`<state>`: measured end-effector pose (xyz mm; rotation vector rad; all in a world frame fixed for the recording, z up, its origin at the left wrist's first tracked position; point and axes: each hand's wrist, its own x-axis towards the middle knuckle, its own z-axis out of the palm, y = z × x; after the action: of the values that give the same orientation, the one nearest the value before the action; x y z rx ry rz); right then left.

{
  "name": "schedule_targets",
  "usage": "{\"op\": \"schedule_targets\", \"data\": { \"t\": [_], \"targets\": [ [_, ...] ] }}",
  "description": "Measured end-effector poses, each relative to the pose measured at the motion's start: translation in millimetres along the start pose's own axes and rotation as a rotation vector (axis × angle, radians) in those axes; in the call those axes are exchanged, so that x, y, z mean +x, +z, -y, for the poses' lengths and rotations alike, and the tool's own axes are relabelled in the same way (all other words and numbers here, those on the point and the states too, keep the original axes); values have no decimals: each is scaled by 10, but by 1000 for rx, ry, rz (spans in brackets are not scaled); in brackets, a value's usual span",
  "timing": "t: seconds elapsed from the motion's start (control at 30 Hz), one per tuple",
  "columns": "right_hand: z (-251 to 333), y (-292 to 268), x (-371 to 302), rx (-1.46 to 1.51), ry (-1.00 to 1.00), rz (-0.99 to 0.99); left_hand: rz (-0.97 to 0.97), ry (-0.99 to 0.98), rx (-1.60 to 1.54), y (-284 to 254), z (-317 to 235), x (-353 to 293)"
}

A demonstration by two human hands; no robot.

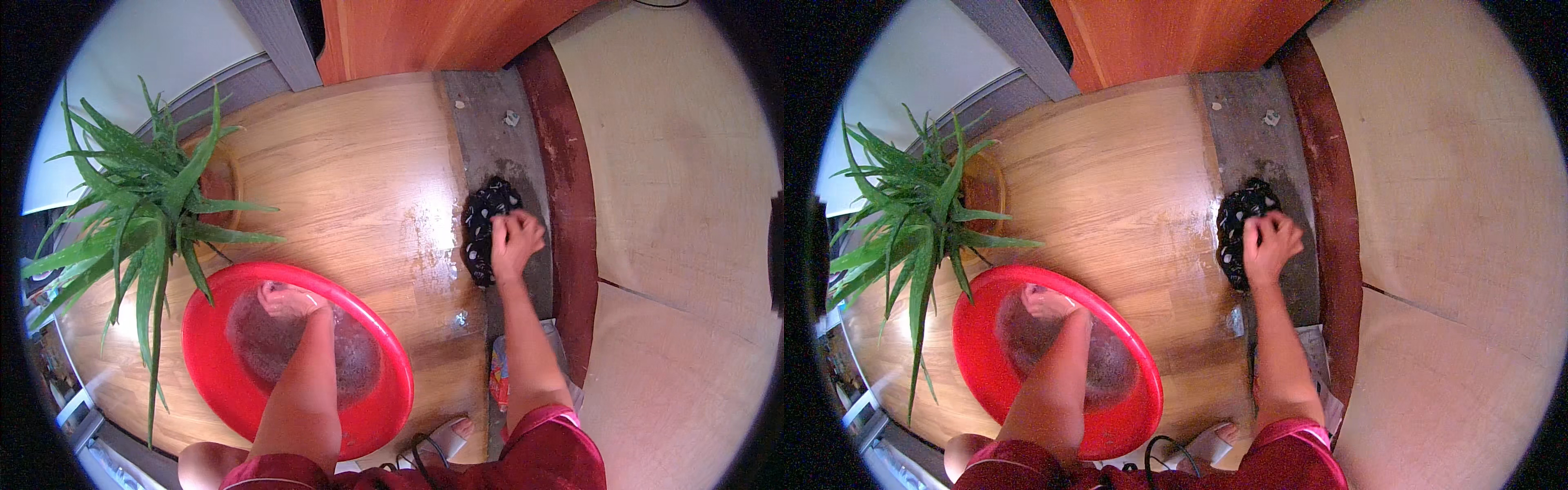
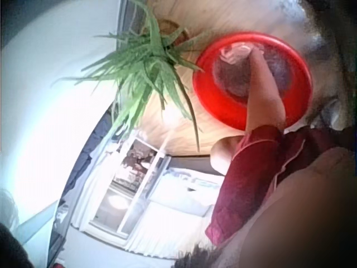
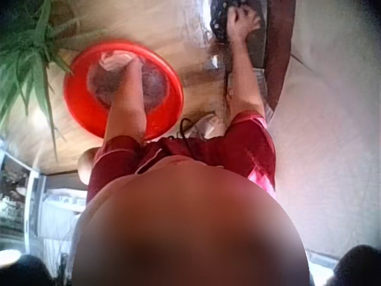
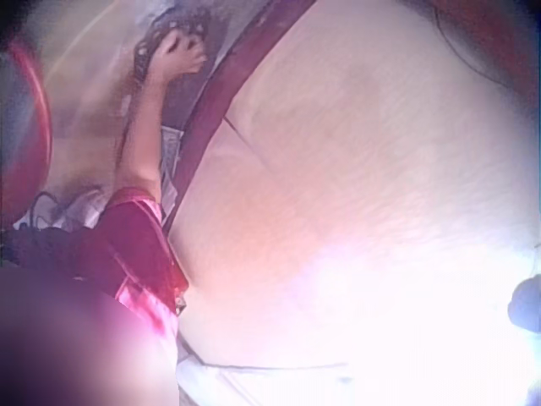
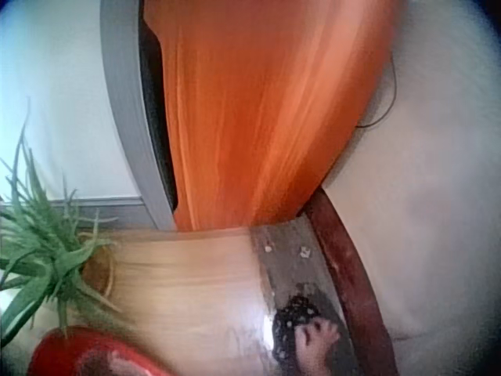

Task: The person washes a cloth in a red basin, wrings it out, and wipes the wooden floor. They repeat the process of rinsing the cloth and wiping different areas of the floor, including near a fire extinguisher and a potted plant.

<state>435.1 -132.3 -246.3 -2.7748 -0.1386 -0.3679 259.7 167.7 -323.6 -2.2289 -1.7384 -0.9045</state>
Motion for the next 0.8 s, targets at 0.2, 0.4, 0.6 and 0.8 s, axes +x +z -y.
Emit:
{"op": "schedule_targets", "data": {
  "t": [0.2, 0.4, 0.6, 0.8],
  "targets": [
    [61, 398, 1280, -102, -159, 8, 64, -27, -14, -11, -42, -3],
    [-98, 771, 1641, -270, -58, 273, 104, -91, -3, 47, -23, -45],
    [-24, 741, 1576, 796, 313, 152, 143, -175, 45, 64, 67, -13],
    [382, 668, 1584, 1225, 670, 168, 190, -219, 62, -28, -35, 13]
  ]
}}
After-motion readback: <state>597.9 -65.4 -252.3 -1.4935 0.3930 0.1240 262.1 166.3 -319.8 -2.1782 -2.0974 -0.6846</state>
